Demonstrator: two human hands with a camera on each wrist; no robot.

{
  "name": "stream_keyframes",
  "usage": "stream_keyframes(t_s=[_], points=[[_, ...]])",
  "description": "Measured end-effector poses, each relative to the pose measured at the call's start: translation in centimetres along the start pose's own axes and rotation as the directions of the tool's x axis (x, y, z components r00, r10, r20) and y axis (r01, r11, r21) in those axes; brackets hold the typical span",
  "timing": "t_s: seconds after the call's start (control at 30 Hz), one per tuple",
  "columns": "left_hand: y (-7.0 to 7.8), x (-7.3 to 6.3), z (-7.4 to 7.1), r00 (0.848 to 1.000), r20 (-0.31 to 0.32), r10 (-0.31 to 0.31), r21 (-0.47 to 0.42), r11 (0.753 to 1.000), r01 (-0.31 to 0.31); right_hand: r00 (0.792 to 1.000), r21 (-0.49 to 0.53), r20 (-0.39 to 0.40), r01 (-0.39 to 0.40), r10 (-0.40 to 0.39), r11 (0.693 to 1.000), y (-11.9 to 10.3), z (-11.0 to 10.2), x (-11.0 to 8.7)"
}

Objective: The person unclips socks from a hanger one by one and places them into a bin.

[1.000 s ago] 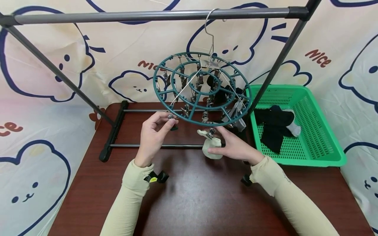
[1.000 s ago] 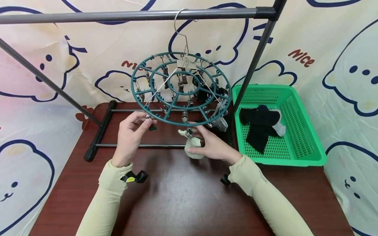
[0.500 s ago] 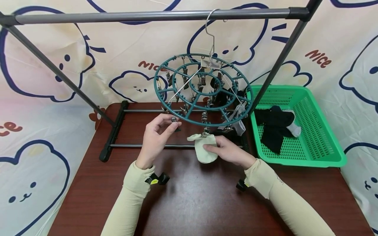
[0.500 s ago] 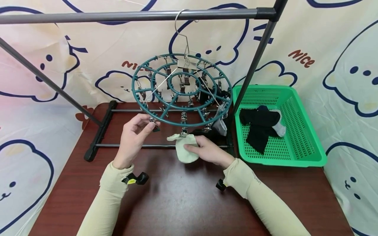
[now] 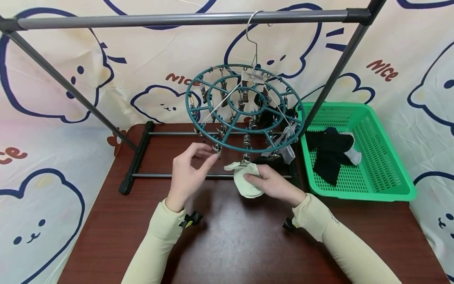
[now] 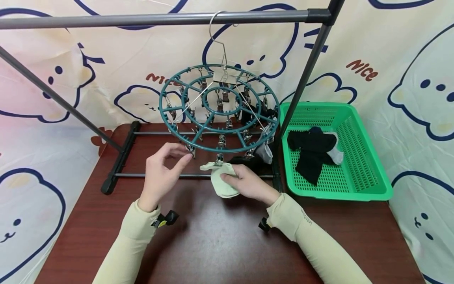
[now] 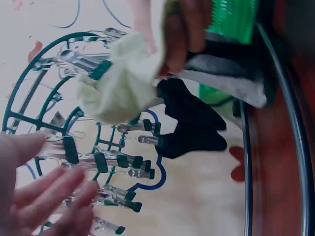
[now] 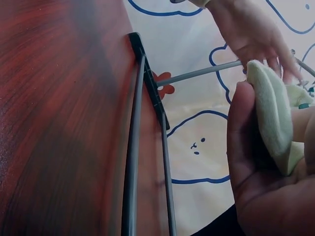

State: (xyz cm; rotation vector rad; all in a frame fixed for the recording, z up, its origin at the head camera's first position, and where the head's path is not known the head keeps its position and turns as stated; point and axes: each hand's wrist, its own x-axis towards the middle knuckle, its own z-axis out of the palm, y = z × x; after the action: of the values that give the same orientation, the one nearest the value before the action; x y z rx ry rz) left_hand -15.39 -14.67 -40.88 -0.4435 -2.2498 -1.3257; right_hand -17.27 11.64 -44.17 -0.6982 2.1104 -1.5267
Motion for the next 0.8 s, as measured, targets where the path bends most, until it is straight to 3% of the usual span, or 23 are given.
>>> stream_keyframes(t_s=[0.1,0.17,0.23,0.33,0.43,0.57,0.8], points=[[0.5,-0.5,0.2,0.982,-0.081,0.173,0.021,0.985,-0.172,1.0,-0.018,-0.006,0.005,-0.005,1.0,0.0,0.0,0.0],[1.0,-0.9,0.6,0.958,-0.057,0.28,0.024,0.96,-0.279,1.0,-0.028,-0.01,0.012,-0.013,1.0,0.1,-0.1,0.0],[1.6,-1.1,1.1,0.941,0.008,0.339,0.007,0.941,-0.339,1.0,-0.033,-0.012,0.022,-0.023,0.999,0.2,-0.2,0.0],[2.2,-1.2,1.9,0.944,0.099,0.315,-0.004,0.949,-0.316,1.0,-0.037,-0.009,0.029,-0.029,0.999,0.1,-0.1,0.0],[2.4,-1.2,2.6,0.957,0.154,0.245,0.006,0.969,-0.249,0.999,-0.056,-0.01,0.038,-0.038,0.998,-0.1,0.0,0.0],[2.6,-0.7,3.3,0.957,0.215,0.194,0.003,0.98,-0.199,0.999,-0.089,-0.016,0.048,-0.05,0.995,0.1,-0.1,0.0],[2.8,0.1,4.2,0.957,0.247,0.155,-0.048,0.988,-0.148,0.999,-0.097,-0.002,0.054,-0.054,0.994,0.0,-0.1,0.1]])
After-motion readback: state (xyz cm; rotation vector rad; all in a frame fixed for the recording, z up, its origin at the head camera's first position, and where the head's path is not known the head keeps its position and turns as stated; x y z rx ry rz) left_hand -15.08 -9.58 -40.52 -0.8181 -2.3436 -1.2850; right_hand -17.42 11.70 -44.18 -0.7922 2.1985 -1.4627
